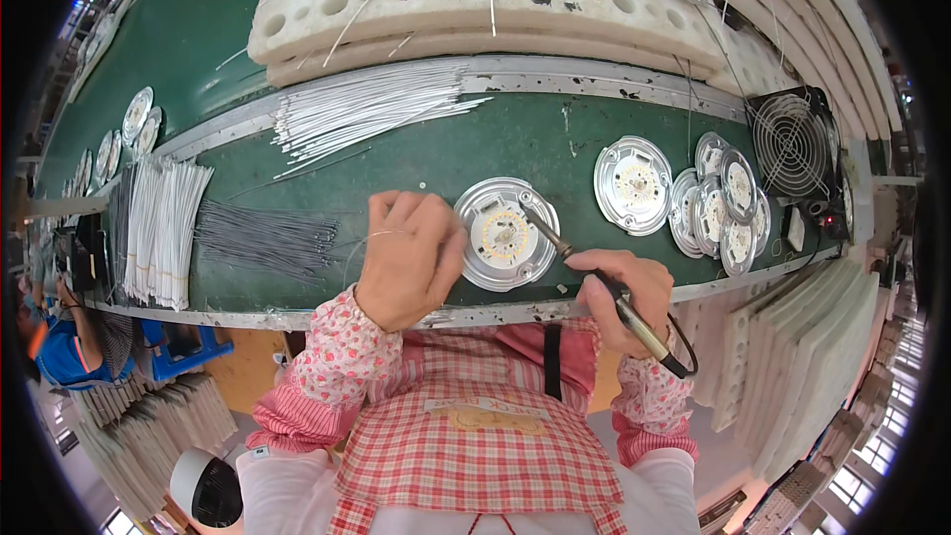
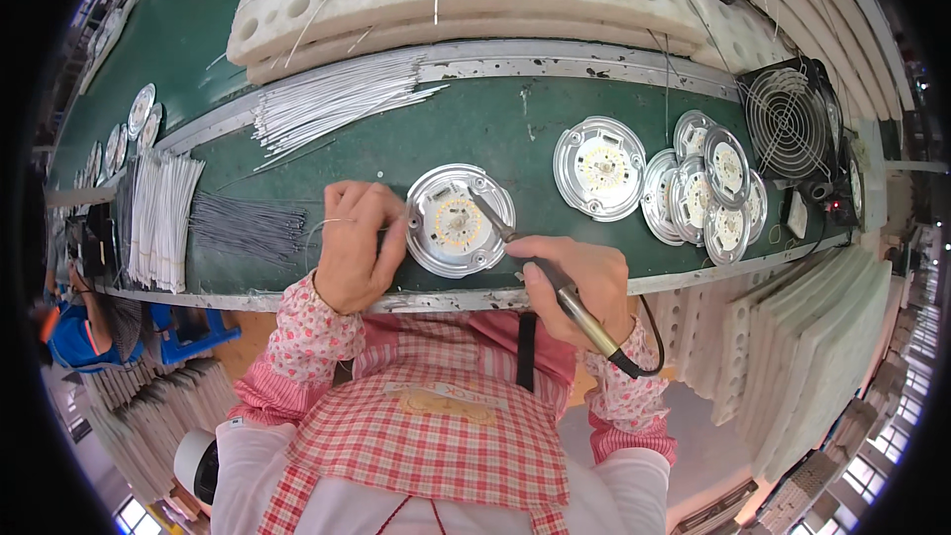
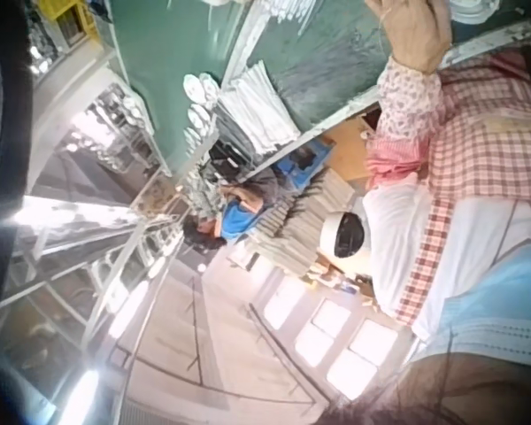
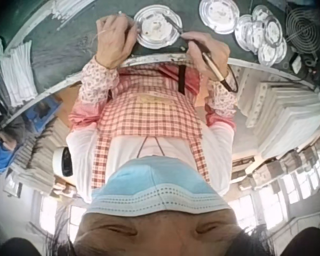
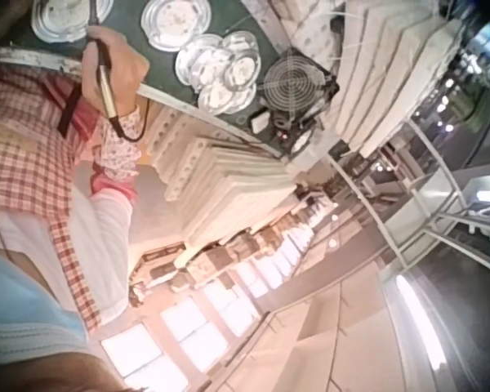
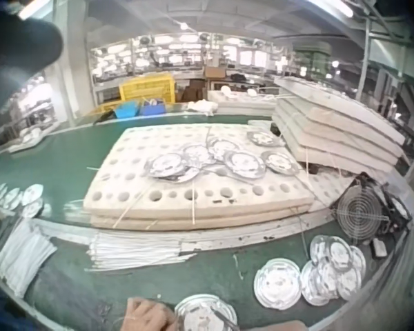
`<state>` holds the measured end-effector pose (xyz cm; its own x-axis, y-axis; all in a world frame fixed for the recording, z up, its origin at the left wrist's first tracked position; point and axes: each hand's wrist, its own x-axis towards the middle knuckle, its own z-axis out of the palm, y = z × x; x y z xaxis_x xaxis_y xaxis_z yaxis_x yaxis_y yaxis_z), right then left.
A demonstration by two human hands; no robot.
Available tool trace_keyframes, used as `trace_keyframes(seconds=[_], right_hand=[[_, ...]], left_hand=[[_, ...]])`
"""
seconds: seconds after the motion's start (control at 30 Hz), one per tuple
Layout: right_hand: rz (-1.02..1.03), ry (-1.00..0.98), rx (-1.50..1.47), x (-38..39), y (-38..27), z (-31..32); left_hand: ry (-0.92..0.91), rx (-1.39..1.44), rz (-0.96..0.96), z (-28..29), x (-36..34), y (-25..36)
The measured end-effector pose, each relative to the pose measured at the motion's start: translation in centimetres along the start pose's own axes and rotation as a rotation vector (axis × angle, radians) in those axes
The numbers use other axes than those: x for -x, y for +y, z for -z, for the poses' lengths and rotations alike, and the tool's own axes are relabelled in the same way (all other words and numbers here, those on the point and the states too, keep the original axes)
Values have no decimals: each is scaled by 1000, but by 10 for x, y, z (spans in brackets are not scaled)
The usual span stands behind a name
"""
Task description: The person solders electronic components and wires onto circular LED circuit boards on an assembly line. This is done with a soldering iron and solder wire.
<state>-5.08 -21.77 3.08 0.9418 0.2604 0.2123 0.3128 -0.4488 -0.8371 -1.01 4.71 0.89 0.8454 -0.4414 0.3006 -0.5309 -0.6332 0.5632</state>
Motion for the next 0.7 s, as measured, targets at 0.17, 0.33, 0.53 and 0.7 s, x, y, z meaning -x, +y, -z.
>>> trace_keyframes(seconds=[0.17,0.33,0.53,0.7], right_hand=[[73,-44,-31,-7,4,-4],[113,-67,-42,-10,4,-4],[139,-91,-16,-10,6,-2],[75,-124,-86,-11,8,2]], left_hand=[[-40,0,-83,-9,-4,2],[-60,12,-91,-8,-7,3],[-95,26,-101,-11,-6,2],[-109,10,-103,-10,-6,3]])
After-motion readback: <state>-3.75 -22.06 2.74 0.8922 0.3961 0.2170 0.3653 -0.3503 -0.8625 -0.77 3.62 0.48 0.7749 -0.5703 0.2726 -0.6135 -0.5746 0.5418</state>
